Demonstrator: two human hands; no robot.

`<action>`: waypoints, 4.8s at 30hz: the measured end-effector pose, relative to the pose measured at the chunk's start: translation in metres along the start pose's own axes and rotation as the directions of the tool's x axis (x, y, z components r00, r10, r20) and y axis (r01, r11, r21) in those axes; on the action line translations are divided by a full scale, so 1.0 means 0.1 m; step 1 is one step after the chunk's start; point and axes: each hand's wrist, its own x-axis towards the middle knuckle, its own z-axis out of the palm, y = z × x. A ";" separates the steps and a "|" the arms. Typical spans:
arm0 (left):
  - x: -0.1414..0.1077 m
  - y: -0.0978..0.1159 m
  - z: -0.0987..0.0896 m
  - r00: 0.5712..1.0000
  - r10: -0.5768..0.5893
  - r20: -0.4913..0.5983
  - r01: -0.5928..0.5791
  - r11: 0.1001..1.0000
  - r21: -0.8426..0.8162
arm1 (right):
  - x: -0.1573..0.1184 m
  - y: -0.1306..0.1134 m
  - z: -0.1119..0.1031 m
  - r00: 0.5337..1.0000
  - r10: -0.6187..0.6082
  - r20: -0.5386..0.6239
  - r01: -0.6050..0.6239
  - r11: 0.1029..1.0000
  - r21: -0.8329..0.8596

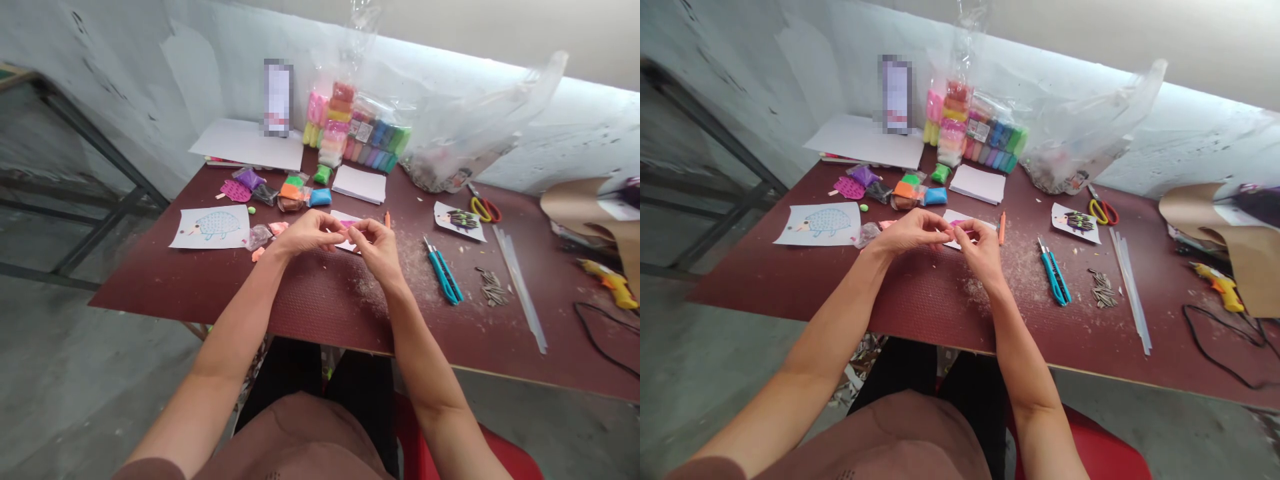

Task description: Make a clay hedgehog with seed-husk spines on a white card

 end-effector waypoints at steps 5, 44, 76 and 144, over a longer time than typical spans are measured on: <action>0.01 -0.01 -0.01 0.999 -0.029 -0.037 0.030 0.999 0.020 | 0.00 -0.02 -0.01 0.999 -0.009 -0.037 0.009 1.000 -0.006; 0.04 -0.04 0.01 0.996 0.008 -0.086 -0.010 1.000 -0.027 | -0.01 0.01 0.05 0.998 -0.055 -0.013 0.054 0.998 -0.037; 0.03 0.00 0.00 0.993 -0.012 -0.116 0.009 1.000 -0.025 | -0.05 -0.01 0.03 0.951 -0.308 -0.014 0.294 0.921 -0.255; 0.07 -0.03 0.07 0.984 0.100 -0.147 -0.094 0.995 0.043 | 0.02 0.02 -0.05 0.998 0.056 -0.009 -0.056 0.998 0.006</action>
